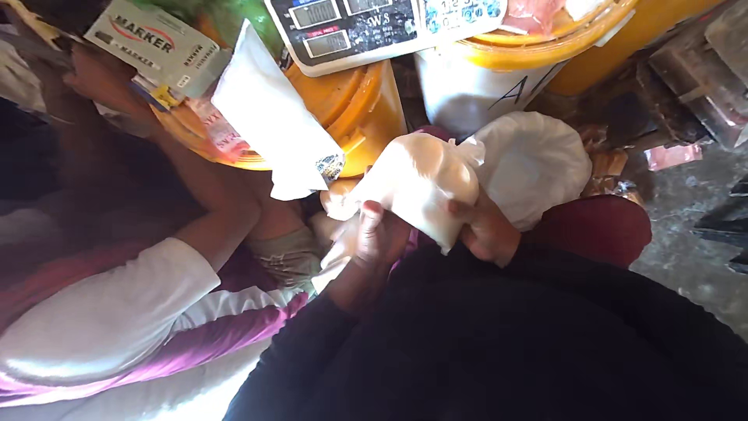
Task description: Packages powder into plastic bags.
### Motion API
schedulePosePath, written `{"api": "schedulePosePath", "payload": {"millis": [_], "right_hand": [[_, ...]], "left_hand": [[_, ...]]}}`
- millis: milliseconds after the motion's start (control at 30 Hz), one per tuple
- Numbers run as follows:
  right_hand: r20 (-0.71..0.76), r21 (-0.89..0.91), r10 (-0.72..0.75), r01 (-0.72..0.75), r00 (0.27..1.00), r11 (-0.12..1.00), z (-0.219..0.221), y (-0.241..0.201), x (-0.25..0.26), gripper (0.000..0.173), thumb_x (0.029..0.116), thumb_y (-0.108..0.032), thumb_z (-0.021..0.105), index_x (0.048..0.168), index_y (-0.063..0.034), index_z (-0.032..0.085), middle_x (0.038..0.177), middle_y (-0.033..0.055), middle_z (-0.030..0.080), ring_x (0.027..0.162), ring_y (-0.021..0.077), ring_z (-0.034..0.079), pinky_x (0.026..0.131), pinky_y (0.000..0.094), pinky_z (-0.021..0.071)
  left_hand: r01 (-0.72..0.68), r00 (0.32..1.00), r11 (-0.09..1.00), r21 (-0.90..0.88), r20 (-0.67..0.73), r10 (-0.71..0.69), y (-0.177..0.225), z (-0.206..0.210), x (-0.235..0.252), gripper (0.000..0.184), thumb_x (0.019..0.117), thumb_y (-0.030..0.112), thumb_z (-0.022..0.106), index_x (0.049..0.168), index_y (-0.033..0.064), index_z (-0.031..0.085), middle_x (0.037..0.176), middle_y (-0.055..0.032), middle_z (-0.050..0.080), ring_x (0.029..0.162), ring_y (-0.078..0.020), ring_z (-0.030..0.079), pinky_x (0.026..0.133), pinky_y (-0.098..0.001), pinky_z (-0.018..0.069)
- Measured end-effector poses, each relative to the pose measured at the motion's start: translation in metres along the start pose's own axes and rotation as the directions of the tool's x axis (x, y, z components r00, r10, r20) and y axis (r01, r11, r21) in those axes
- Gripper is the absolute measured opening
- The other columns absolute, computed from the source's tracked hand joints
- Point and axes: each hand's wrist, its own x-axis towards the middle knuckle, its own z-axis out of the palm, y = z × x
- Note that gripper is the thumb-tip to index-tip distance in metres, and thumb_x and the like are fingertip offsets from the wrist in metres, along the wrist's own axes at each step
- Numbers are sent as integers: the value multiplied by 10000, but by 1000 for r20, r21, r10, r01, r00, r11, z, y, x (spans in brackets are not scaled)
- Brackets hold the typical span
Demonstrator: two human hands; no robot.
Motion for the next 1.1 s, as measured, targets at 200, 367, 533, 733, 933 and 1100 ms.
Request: {"api": "schedulePosePath", "payload": {"millis": [200,367,533,733,933,1100], "right_hand": [[248,-215,-66,122,967,969,-17,-10,-2,865,757,-218,872,1455,-73,382,1331,54,620,1188,164,640,1001,360,565],[289,-196,-78,139,954,971,-15,-26,19,1395,544,-447,988,1592,-227,94,1345,12,590,1099,131,660,868,348,603],[172,-381,-129,187,977,905,-2,-7,23,1067,606,-38,938,1507,-95,370,1280,127,617,1101,178,654,913,361,595],[171,-575,-70,157,983,803,-12,-18,18,891,646,-102,930,1399,-91,455,1180,109,655,1002,160,686,846,343,611],[346,-607,120,124,930,785,-27,-26,48,1161,645,-152,940,1585,-128,259,1337,143,602,1083,205,660,892,397,583],[157,-425,197,-114,968,898,-42,-2,54,830,746,-52,853,1445,-30,407,1157,144,664,992,190,689,885,371,596]], "left_hand": [[129,985,976,173,-139,-106,20,9,5,812,635,465,937,1276,213,507,1040,10,724,966,-130,717,846,-362,621],[47,991,875,481,85,-100,47,3,12,977,601,340,974,1373,234,384,1089,61,723,963,-85,720,822,-304,629],[117,982,730,674,29,-185,40,4,20,1410,488,295,1006,1577,233,114,1287,-11,623,1088,-120,677,894,-329,611],[105,980,641,760,31,-196,37,-6,24,1364,487,376,985,1580,190,189,1269,2,643,1064,-86,676,882,-285,602],[-9,891,157,988,79,-447,58,20,57,1154,609,237,958,1568,155,322,1324,-130,631,1178,-229,635,1012,-484,527],[-86,955,-155,984,37,-295,50,10,53,1070,787,371,885,1629,179,253,1546,-205,427,1350,-436,485,1048,-674,431]]}}
